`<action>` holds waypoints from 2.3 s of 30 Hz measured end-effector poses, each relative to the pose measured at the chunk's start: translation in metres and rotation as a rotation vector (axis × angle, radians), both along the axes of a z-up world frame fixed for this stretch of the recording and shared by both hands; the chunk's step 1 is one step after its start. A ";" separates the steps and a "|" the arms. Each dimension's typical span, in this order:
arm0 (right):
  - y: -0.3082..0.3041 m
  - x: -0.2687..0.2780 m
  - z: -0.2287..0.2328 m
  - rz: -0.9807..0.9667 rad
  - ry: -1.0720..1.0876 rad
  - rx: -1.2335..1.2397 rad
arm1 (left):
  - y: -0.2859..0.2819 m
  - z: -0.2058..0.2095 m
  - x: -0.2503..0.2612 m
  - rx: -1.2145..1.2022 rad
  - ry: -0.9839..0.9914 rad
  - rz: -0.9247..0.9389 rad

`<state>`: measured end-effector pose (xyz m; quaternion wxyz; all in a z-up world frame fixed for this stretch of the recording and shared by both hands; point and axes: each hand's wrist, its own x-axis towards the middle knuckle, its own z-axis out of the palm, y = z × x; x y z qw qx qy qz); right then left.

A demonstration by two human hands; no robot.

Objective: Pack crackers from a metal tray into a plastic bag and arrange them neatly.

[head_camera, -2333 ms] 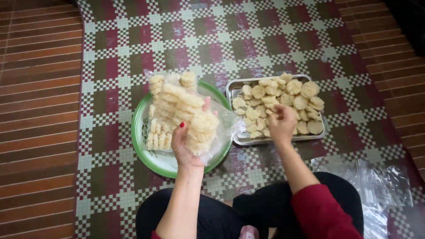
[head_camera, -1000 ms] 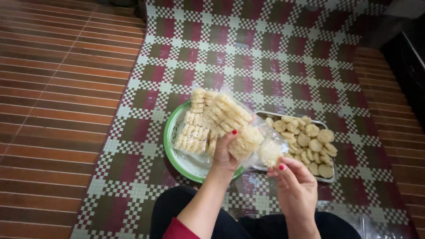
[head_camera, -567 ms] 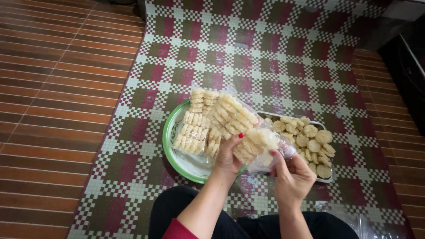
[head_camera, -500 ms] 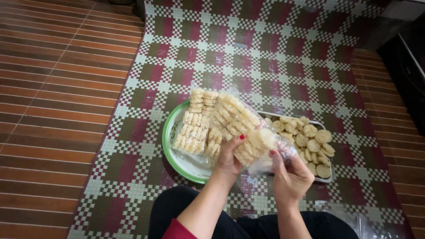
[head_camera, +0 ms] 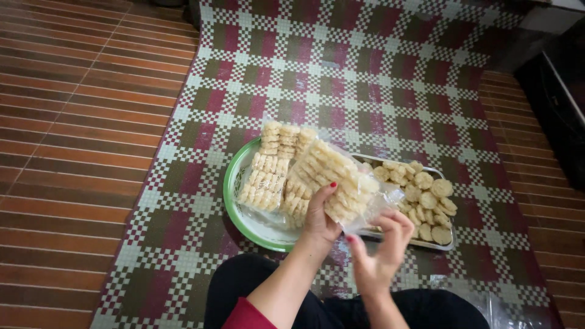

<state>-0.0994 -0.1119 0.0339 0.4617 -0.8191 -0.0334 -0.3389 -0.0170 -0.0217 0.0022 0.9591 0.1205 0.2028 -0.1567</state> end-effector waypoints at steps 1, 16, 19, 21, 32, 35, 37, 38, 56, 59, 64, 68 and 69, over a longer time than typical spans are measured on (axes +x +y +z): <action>0.011 -0.003 0.003 -0.056 0.048 -0.123 | 0.002 0.005 -0.003 0.077 0.062 0.014; -0.020 0.075 0.051 0.320 -0.185 -0.089 | -0.050 -0.098 0.035 -0.335 0.007 0.262; -0.023 0.086 0.092 0.511 -0.101 -0.088 | -0.033 -0.003 -0.012 -0.488 -0.085 0.152; -0.029 0.089 0.123 0.591 -0.011 -0.163 | -0.026 0.026 -0.058 -0.446 -0.223 0.026; -0.012 -0.010 0.268 1.218 0.366 -0.568 | 0.103 0.121 -0.153 0.809 -0.969 0.366; -0.007 -0.027 0.257 1.338 0.399 -0.546 | 0.115 0.146 -0.156 1.224 -1.225 -0.049; -0.007 -0.030 0.243 1.325 0.470 -0.507 | 0.113 0.140 -0.159 1.067 -1.206 -0.426; -0.011 -0.030 0.234 1.338 0.470 -0.496 | 0.113 0.136 -0.161 1.076 -1.191 -0.430; 0.011 -0.094 0.195 0.794 0.299 0.212 | 0.023 -0.021 -0.235 -0.936 -0.387 -0.057; 0.019 -0.096 0.179 0.595 0.068 0.086 | -0.005 0.001 -0.236 -0.824 -0.587 -0.092; 0.014 -0.113 0.132 0.230 -0.090 -0.037 | -0.001 0.054 -0.204 -0.639 -0.391 0.132; -0.001 -0.145 0.097 0.224 -0.057 0.056 | 0.004 0.033 -0.191 -0.387 -0.121 0.183; -0.008 -0.152 0.088 0.198 -0.031 0.079 | 0.006 0.024 -0.191 -0.406 -0.162 0.184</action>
